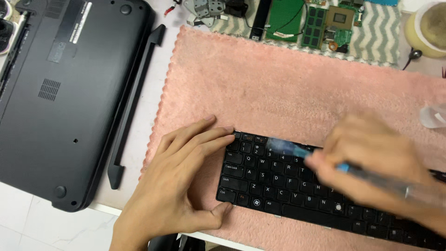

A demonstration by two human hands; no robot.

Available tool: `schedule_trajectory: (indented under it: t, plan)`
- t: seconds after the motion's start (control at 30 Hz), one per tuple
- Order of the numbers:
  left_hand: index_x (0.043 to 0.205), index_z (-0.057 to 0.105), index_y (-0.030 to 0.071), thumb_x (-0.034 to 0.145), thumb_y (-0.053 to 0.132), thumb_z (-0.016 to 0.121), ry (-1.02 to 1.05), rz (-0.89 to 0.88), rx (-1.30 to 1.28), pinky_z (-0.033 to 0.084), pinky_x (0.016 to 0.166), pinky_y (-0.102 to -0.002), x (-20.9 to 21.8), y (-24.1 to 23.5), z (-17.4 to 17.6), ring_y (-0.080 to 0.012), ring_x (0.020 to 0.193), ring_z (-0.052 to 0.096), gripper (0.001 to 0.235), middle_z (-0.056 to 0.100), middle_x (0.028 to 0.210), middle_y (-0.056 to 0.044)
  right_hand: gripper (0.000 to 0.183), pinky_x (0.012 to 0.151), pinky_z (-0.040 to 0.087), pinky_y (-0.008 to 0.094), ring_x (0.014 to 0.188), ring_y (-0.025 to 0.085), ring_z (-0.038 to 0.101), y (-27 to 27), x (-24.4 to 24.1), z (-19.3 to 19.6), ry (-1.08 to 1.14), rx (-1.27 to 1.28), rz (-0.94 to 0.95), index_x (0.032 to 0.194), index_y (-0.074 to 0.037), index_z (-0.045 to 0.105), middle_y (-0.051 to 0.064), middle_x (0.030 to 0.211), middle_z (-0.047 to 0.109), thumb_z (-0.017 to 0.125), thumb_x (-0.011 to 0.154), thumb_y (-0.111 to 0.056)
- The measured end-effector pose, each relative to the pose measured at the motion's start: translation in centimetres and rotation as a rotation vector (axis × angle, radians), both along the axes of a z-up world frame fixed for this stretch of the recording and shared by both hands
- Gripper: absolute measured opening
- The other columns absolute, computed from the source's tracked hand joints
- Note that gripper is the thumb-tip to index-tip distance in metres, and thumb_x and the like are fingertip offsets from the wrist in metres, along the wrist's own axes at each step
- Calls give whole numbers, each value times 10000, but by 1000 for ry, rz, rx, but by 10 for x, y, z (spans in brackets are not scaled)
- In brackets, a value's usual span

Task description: The person scrubs a detached laptop keyboard with a toothbrush on a pink towel. The person systematically brushes the keys and gaps between them, occasionally repositioning the keyboard to reach different areas.

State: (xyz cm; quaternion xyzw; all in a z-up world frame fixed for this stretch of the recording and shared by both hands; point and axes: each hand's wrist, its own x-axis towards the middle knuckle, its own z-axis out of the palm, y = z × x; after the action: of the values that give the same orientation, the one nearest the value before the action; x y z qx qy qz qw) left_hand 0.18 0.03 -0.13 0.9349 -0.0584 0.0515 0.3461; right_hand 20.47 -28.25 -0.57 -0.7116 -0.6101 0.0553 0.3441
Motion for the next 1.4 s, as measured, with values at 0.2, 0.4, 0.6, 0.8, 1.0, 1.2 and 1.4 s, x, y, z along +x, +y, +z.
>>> schedule_trajectory:
  t: [0.2,0.4,0.6,0.8,1.0,1.2,1.4]
  plan:
    - [1627,569,122,736,423,900,4,9,5,391,1300,-548,0,1,1,-372,1692,519,997,637,1734,-73,345,654,402,431,620,239,546,2,-12,5,50,17,175,723,-121,575,9,764,641,763,1012,-124]
    - [1622,568,130,745,419,892,8,14,-1,401,1290,-550,-1,0,2,-376,1694,520,978,640,1730,-72,344,639,390,384,613,196,537,-6,-14,-1,31,-15,148,718,-131,607,4,719,636,822,985,-95]
    - [1621,569,124,744,401,898,3,14,0,398,1301,-554,0,-1,1,-379,1697,516,976,632,1738,-73,217,678,406,429,636,222,512,-33,-12,-43,-144,-80,34,796,-169,660,-23,751,611,774,977,-206]
    - [1621,566,128,724,393,901,3,14,0,404,1306,-550,0,-1,1,-378,1696,522,993,630,1741,-73,356,705,399,392,612,201,516,-10,-16,3,29,-15,147,726,-153,556,-16,729,580,790,994,-129]
    - [1623,563,127,743,399,884,15,13,2,398,1303,-558,0,-1,2,-385,1699,515,975,635,1736,-78,331,731,439,412,637,214,541,-15,-18,2,75,-19,167,734,-138,593,8,749,608,805,988,-125]
    - [1624,565,122,733,405,891,17,12,8,398,1307,-557,0,-1,1,-388,1695,522,990,643,1731,-85,393,754,432,409,627,185,517,-18,-27,-6,11,-3,163,684,-149,495,-36,712,535,724,996,-84]
    - [1620,570,114,739,407,888,14,13,17,396,1313,-558,1,-1,1,-395,1692,519,981,646,1727,-84,379,766,458,415,640,214,500,-24,-13,-4,86,9,215,752,-134,500,8,739,541,766,1017,-83]
